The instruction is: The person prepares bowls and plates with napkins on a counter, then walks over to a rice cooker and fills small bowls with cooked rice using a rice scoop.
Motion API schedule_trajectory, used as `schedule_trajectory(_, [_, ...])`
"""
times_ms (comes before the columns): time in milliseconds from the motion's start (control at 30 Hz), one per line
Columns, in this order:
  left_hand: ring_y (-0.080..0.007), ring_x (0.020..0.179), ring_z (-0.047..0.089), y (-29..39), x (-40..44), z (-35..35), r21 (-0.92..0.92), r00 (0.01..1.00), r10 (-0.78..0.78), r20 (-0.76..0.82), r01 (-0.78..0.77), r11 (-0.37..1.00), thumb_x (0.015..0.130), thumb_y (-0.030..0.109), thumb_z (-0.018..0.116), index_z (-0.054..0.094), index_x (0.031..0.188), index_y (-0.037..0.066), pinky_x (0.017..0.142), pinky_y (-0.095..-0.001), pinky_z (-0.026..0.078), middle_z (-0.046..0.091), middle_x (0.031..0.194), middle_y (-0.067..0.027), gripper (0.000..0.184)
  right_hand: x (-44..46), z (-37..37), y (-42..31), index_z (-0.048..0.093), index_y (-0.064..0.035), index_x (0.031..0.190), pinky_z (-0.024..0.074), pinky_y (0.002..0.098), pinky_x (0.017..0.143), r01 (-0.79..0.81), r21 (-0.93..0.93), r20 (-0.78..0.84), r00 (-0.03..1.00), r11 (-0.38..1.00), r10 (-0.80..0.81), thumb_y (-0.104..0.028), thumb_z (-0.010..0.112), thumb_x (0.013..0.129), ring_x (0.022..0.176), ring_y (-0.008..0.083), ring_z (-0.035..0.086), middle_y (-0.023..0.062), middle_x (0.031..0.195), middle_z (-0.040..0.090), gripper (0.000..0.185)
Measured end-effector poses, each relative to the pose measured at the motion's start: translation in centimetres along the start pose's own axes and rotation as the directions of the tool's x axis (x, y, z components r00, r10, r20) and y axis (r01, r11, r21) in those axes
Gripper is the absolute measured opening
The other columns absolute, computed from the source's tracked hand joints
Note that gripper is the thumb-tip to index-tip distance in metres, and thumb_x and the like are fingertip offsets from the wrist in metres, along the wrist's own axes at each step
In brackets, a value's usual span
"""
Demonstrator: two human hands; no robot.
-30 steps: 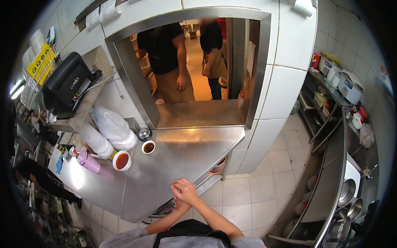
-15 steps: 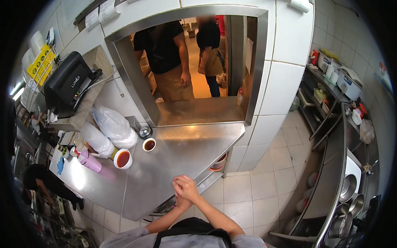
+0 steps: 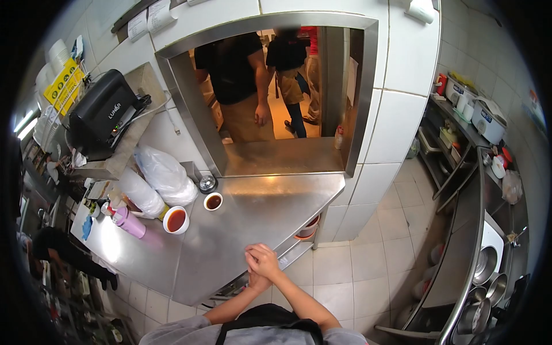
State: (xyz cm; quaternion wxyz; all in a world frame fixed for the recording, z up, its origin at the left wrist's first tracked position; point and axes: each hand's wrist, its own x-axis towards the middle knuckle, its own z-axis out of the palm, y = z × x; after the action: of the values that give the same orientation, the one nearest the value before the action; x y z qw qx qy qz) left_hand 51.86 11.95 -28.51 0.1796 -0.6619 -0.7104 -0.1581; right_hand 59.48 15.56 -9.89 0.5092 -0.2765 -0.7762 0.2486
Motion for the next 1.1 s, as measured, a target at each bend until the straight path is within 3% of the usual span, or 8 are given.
schedule_trajectory(67, [-0.0282, 0.107, 0.046, 1.1, 3.6, -11.8, -0.481, 0.985, 0.059, 0.162, 0.026, 0.876, 0.071, 0.024, 0.063, 0.046, 0.116, 0.004, 0.086, -0.0414, 0.038, 0.048, 0.114, -0.0161, 0.052, 0.1, -0.2, -0.3, 0.062, -0.0035, 0.07, 0.0484, 0.0317, 0.066, -0.004, 0.01, -0.001, 1.0, 1.0, 0.004, -0.01, 0.061, 0.074, 0.075, 0.0219, 0.06, 0.0037, 0.084, 0.064, 0.008])
schedule_trajectory(367, [-0.0307, 0.11, 0.045, 1.6, 4.6, -15.3, -0.561, 0.968, 0.022, 0.252, 0.128, 0.818, 0.071, 0.023, 0.061, 0.044, 0.118, 0.002, 0.09, -0.0436, 0.036, 0.047, 0.118, -0.0179, 0.054, 0.0, -0.1, -0.3, 0.063, -0.0024, 0.072, 0.0482, 0.0326, 0.066, -0.071, 0.029, 0.006, 0.997, 0.997, 0.071, -0.011, 0.059, 0.076, 0.075, 0.0239, 0.06, 0.0055, 0.083, 0.065, 0.01])
schedule_trajectory(467, [-0.032, 0.113, 0.043, 1.3, 4.4, -16.1, -0.469, 0.979, 0.124, 0.161, -0.034, 0.883, 0.071, 0.021, 0.06, 0.045, 0.118, 0.0, 0.094, -0.044, 0.033, 0.046, 0.12, -0.0198, 0.054, 0.3, -0.2, -1.1, 0.063, -0.0016, 0.073, 0.048, 0.0328, 0.066, -0.081, 0.036, 0.005, 0.997, 0.996, 0.081, -0.011, 0.059, 0.076, 0.075, 0.0245, 0.06, 0.006, 0.083, 0.065, 0.01])
schedule_trajectory(767, [-0.0344, 0.122, 0.034, -1.4, 3.1, -18.2, -0.609, 0.933, 0.343, 0.107, -0.211, 0.764, 0.075, 0.013, 0.056, 0.05, 0.115, -0.002, 0.101, -0.0438, 0.026, 0.045, 0.122, -0.0216, 0.043, 0.5, 0.4, -1.2, 0.064, -0.0004, 0.072, 0.0466, 0.0333, 0.063, -0.175, 0.042, -0.031, 0.984, 0.984, 0.176, -0.008, 0.059, 0.075, 0.072, 0.0249, 0.059, 0.0078, 0.08, 0.065, 0.009])
schedule_trajectory(867, [-0.0307, 0.121, 0.038, -2.3, 2.2, -20.5, -0.651, 0.964, 0.262, 0.049, -0.168, 0.74, 0.076, 0.01, 0.055, 0.052, 0.114, 0.001, 0.1, -0.0441, 0.027, 0.047, 0.123, -0.0186, 0.04, 0.8, 0.6, -1.3, 0.064, -0.0009, 0.071, 0.0461, 0.0331, 0.062, -0.195, 0.039, -0.046, 0.979, 0.98, 0.197, -0.007, 0.059, 0.075, 0.07, 0.0251, 0.058, 0.008, 0.079, 0.065, 0.008])
schedule_trajectory(967, [-0.0269, 0.105, 0.052, -3.9, 0.0, -22.1, -0.749, 0.98, 0.195, 0.044, -0.097, 0.656, 0.079, 0.008, 0.053, 0.052, 0.117, 0.007, 0.092, -0.0396, 0.037, 0.053, 0.117, -0.0141, 0.039, 0.7, 1.2, -1.3, 0.064, -0.0014, 0.069, 0.0463, 0.0321, 0.065, -0.12, -0.041, -0.104, 0.988, 0.992, 0.115, -0.006, 0.059, 0.076, 0.072, 0.0237, 0.059, 0.0084, 0.078, 0.065, 0.01])
schedule_trajectory(1067, [-0.0235, 0.093, 0.06, -5.5, -2.3, -24.5, -0.815, 0.953, 0.104, 0.284, 0.183, 0.549, 0.082, 0.006, 0.05, 0.054, 0.116, 0.005, 0.081, -0.0324, 0.045, 0.061, 0.105, -0.0094, 0.034, 0.6, 1.7, -1.8, 0.062, -0.0021, 0.069, 0.0453, 0.0327, 0.062, -0.097, -0.087, -0.169, 0.982, 0.991, 0.082, -0.006, 0.06, 0.074, 0.069, 0.0245, 0.057, 0.0073, 0.077, 0.064, 0.007])
schedule_trajectory(1100, [-0.0235, 0.089, 0.06, -6.1, -2.9, -24.8, -0.826, 0.959, 0.102, 0.266, 0.172, 0.536, 0.082, 0.006, 0.05, 0.055, 0.114, 0.005, 0.077, -0.0317, 0.046, 0.062, 0.102, -0.0094, 0.032, 0.6, 1.9, -2.0, 0.061, -0.0025, 0.069, 0.0449, 0.0326, 0.061, -0.089, -0.096, -0.188, 0.98, 0.991, 0.07, -0.006, 0.06, 0.074, 0.067, 0.0246, 0.056, 0.0066, 0.076, 0.063, 0.006])
